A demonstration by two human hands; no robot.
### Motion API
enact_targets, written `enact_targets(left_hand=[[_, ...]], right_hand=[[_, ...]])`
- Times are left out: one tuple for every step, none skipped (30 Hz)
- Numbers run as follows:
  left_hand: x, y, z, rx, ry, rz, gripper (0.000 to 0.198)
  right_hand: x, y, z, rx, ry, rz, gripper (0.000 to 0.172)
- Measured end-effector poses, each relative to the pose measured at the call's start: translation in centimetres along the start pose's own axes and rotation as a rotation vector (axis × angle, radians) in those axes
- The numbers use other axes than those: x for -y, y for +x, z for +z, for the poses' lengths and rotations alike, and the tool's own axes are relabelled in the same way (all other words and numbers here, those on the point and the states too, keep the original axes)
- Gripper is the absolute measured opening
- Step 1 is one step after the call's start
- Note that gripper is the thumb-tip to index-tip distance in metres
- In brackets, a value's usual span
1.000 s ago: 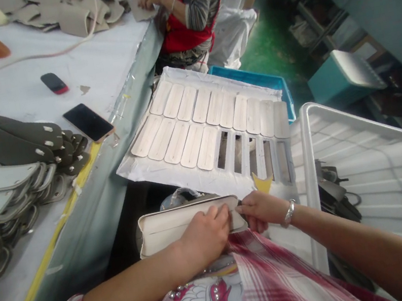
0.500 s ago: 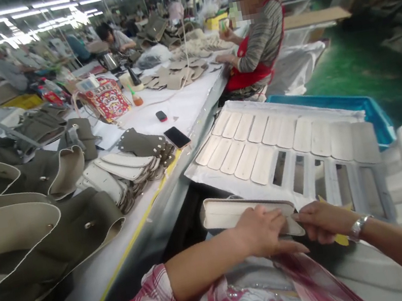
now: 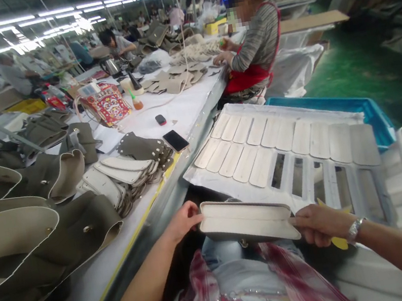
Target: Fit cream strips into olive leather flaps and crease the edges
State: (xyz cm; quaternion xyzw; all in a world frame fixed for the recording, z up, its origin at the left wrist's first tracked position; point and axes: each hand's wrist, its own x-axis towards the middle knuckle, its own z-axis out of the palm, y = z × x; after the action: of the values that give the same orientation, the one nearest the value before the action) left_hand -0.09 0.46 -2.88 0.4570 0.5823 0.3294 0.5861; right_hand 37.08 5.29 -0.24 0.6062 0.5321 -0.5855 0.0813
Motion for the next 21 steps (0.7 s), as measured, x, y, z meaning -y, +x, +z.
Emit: enact_targets(left_hand=[[0.3,0.2,0.3,0.019,-0.047,-0.006,0.031],[0.5,0.3,0.5,0.030,-0.086,-0.011,0.031],[0.5,0.4,0.8,0.044,-0.115,-0.017,0.031],[0.4,0.6,0.9,0.053,-0.129,-0.021,0.032],[0.3,0.8,0.8,0.059,-0.125,-0.021,0.032],[0.2,0.9,0.7,0.060,-0.102,-0.017,0.031],[0.1,1.1,0.4,0.063,-0.060,-0.010,0.030],[-0.1,1.3,0.0,0.079,-0.005,-0.004,0.029],[-0.3,1.5,-0.5,0.116,0.057,0.000,0.028],[-0.6,1.7,-0.9,0.168,0.124,0.003,0.030],[-1.0,2.0,-1.3,0.231,0.196,0.006,0.036],[-1.6,2.4,-1.6,0.292,0.272,0.019,0.045],[-2.3,2.7,-1.5,0.340,0.357,0.050,0.054],[-3.2,3.2,-1.2,0.368,0.448,0.100,0.062],[-4.2,3.6,-0.4,0.381,0.539,0.166,0.065],[-5.3,4.1,0.7,0.393,0.624,0.243,0.065],[-6.3,4.7,2.2,0.408,0.694,0.312,0.061],[-7.1,5.2,3.8,0.447,0.748,0.368,0.055],[-7.8,5.9,5.6,0.490,0.786,0.412,0.049],[-8.3,6.5,7.3,0.550,0.823,0.448,0.044],[-8.6,7.0,8.9,0.596,0.852,0.478,0.039]], right_hand=[[0.0,0.2,-0.1,0.011,-0.013,0.000,0.049],[-0.1,0.3,-0.2,0.017,-0.024,-0.005,0.049],[-0.2,0.5,-0.3,0.017,-0.032,-0.015,0.048],[-0.2,0.6,-0.3,0.010,-0.034,-0.028,0.047],[-0.3,0.6,-0.3,-0.004,-0.031,-0.043,0.046],[-0.4,0.6,-0.2,-0.025,-0.025,-0.058,0.046],[-0.6,0.6,-0.1,-0.045,-0.018,-0.071,0.045],[-0.8,0.5,0.0,-0.064,-0.015,-0.084,0.044],[-1.0,0.4,0.0,-0.080,-0.018,-0.098,0.044],[-1.2,0.3,-0.1,-0.094,-0.031,-0.109,0.043],[-1.4,0.2,-0.2,-0.104,-0.053,-0.116,0.042],[-1.6,0.2,-0.4,-0.121,-0.079,-0.128,0.041],[-1.7,0.1,-0.7,-0.153,-0.109,-0.159,0.039],[-1.7,0.1,-0.9,-0.203,-0.139,-0.213,0.036],[-1.7,0.1,-1.1,-0.263,-0.167,-0.288,0.034],[-1.5,0.1,-1.3,-0.326,-0.188,-0.382,0.033],[-1.3,0.2,-1.4,-0.382,-0.207,-0.484,0.036],[-1.0,0.3,-1.4,-0.428,-0.232,-0.578,0.039],[-0.6,0.5,-1.3,-0.459,-0.272,-0.659,0.041],[-0.3,0.6,-1.1,-0.482,-0.328,-0.725,0.037],[0.0,0.8,-0.9,-0.497,-0.402,-0.781,0.031]])
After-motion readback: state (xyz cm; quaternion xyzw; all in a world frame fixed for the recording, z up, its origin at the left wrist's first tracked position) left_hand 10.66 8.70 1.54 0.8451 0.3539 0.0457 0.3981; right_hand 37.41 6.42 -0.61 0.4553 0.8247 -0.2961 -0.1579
